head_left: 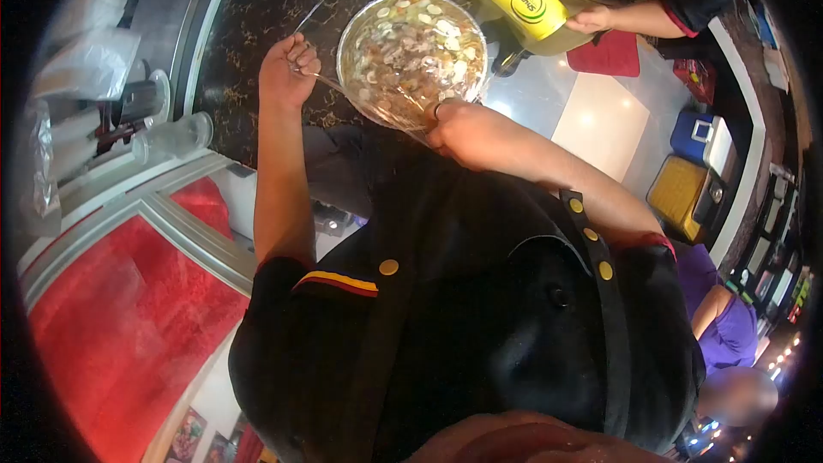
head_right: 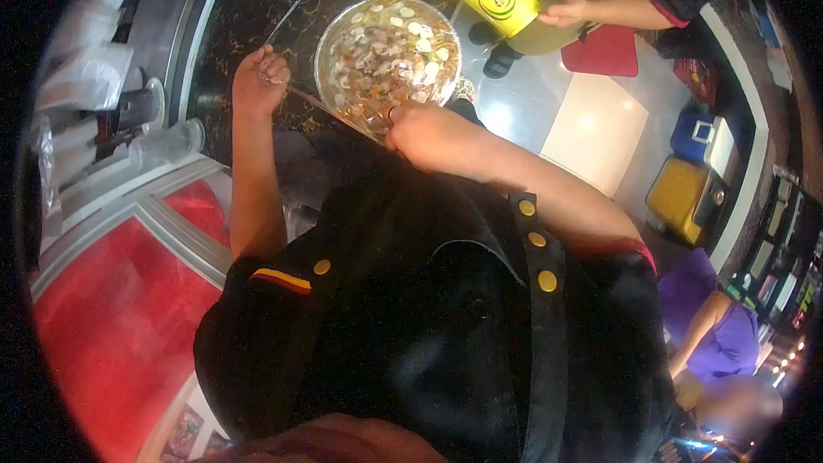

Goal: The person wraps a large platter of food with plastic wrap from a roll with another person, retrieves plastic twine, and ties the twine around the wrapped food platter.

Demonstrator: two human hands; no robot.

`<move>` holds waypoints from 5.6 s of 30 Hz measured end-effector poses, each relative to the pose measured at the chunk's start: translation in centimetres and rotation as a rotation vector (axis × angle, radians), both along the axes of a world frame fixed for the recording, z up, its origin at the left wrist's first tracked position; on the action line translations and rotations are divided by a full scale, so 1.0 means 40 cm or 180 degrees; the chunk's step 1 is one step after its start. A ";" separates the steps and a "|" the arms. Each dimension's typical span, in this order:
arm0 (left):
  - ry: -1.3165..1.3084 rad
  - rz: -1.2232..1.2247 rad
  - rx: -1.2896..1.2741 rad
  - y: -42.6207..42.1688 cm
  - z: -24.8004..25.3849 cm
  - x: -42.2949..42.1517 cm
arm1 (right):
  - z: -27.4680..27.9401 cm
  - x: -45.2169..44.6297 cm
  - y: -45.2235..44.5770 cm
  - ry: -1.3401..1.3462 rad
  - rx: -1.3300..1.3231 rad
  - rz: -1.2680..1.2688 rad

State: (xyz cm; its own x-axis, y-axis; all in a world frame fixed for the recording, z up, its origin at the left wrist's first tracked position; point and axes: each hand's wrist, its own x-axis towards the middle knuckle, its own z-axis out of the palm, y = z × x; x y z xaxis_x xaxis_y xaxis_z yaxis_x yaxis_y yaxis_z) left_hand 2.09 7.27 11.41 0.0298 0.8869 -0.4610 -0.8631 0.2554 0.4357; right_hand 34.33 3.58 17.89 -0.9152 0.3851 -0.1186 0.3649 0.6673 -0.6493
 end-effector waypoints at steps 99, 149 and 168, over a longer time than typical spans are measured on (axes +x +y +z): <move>0.2024 0.0570 0.0288 -0.104 -0.218 0.105 | -0.349 0.154 0.098 0.2909 -0.5384 -0.2412; 0.3204 0.2335 -0.0272 -0.084 -0.224 -0.123 | -0.343 0.146 0.177 0.2090 -0.5302 -0.3205; 0.4191 0.0219 -0.0527 0.130 -0.516 -0.013 | -0.556 0.109 0.102 0.0562 -0.4043 -0.2791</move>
